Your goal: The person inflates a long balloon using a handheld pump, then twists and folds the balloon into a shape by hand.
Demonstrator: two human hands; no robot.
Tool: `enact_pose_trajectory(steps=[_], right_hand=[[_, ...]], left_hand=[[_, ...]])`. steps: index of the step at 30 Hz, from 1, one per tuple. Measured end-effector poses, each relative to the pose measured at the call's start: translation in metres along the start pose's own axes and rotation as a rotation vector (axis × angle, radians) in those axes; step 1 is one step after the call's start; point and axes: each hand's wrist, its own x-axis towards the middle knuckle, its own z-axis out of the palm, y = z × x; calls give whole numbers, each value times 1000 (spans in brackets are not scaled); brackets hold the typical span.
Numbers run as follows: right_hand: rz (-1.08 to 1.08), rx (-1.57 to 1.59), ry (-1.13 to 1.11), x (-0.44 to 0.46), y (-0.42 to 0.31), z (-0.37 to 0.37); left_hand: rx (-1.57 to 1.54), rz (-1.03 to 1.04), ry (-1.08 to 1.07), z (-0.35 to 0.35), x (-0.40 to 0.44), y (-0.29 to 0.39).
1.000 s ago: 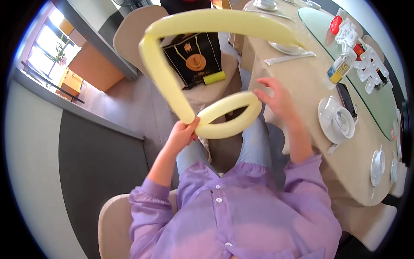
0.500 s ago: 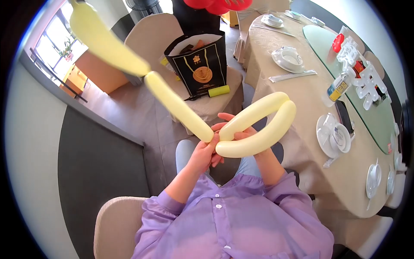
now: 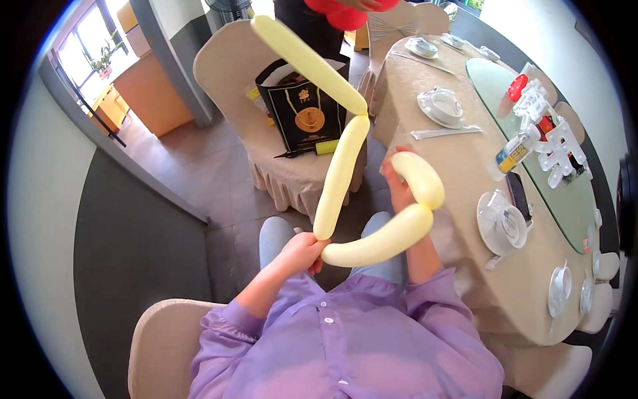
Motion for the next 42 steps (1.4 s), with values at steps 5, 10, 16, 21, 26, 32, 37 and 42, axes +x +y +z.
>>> enact_pose_trajectory(steps=[5,10,16,21,26,32,37,42], right_hand=[[-95,-147,-73,24,12,-14],[-252,-218,-244,35,8,-18],[-527,-469,-287,28,3,-21],[-630,-564,-317,13,7,-24],[-680,-592,-379,11,-17,-22],[-662,-562,-682,23,-14,-27],[-602,-384,-750,20,-17,-24],[-234,-124,-631,14,-21,-16]], left_hand=[[164,-20,-8,-12,-21,2],[354,-61,93,-30,-44,12],[551,-157,192,-50,-48,8],[557,-212,209,-53,-48,4],[765,-139,252,-50,-58,3],[884,30,209,-61,-74,-12],[684,-91,245,-78,-87,-1],[283,-13,207,-88,-90,-9]])
